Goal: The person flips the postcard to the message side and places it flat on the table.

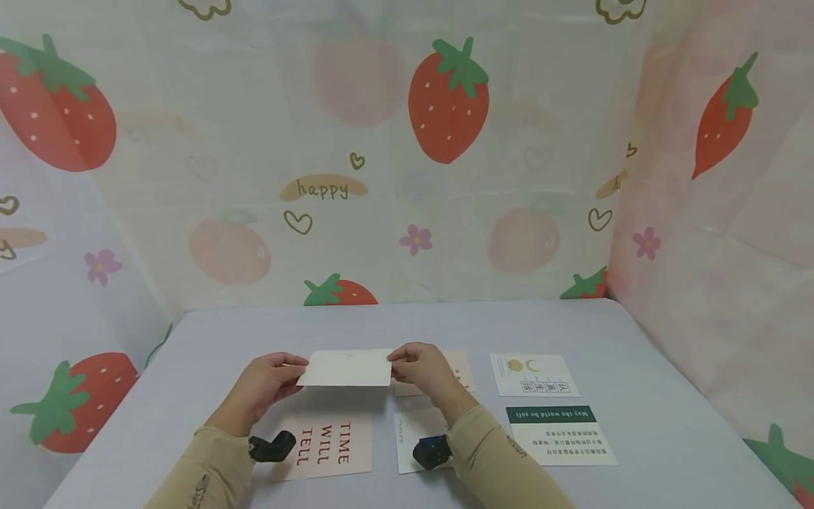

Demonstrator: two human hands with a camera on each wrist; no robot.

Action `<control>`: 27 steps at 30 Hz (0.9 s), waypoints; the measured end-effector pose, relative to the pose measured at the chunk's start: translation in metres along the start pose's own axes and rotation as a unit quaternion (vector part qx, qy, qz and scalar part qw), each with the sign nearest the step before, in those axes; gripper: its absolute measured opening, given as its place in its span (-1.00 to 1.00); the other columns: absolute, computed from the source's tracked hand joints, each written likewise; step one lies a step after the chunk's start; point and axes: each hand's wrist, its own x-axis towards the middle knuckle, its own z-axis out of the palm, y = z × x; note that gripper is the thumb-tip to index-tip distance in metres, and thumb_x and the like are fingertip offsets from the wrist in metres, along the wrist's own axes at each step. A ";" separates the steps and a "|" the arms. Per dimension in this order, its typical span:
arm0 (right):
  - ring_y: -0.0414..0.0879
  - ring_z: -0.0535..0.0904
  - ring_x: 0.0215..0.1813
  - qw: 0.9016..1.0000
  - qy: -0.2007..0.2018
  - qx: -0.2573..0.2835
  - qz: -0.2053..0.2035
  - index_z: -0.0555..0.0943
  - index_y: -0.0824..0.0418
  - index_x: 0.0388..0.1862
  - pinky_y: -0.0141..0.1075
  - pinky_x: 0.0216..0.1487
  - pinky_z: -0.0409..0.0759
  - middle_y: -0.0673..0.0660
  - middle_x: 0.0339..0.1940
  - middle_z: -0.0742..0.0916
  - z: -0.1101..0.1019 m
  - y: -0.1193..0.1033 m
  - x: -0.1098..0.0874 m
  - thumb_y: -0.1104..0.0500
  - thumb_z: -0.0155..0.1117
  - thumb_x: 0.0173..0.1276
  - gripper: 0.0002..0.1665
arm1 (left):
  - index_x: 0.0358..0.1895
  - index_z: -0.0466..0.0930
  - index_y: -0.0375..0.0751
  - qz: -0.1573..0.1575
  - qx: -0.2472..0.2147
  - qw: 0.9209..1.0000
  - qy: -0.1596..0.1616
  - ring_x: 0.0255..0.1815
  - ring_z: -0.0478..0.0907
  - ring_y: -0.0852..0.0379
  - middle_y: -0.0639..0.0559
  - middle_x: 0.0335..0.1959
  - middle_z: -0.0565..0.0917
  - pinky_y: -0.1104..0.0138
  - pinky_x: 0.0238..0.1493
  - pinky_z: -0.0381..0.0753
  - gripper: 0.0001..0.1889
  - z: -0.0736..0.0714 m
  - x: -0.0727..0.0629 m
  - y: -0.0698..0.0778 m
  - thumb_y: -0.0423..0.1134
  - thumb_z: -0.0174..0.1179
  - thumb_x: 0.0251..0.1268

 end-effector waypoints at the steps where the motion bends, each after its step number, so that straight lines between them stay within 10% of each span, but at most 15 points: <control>1: -0.12 0.64 -0.33 1.000 -0.001 0.000 -0.002 0.64 0.28 -0.29 -0.27 -0.23 0.63 0.11 -0.42 0.67 0.000 0.000 0.000 0.33 0.18 0.25 -0.90 | -0.06 0.53 -0.34 0.000 0.001 1.000 0.001 -0.27 0.56 0.10 -0.16 -0.11 0.56 0.32 -0.17 0.61 -0.73 0.000 0.000 0.000 -0.25 0.13 0.25; 27: -0.05 0.66 -0.32 0.999 0.007 0.046 -0.005 0.49 0.29 -0.02 -0.24 -0.24 0.64 0.15 -0.37 0.70 0.005 0.001 -0.007 0.29 0.26 0.19 -0.65 | -0.01 0.48 -0.33 0.014 -0.004 1.000 0.027 -0.27 0.56 0.16 -0.09 -0.19 0.62 0.33 -0.20 0.61 -0.73 0.001 0.001 0.000 -0.30 0.10 0.26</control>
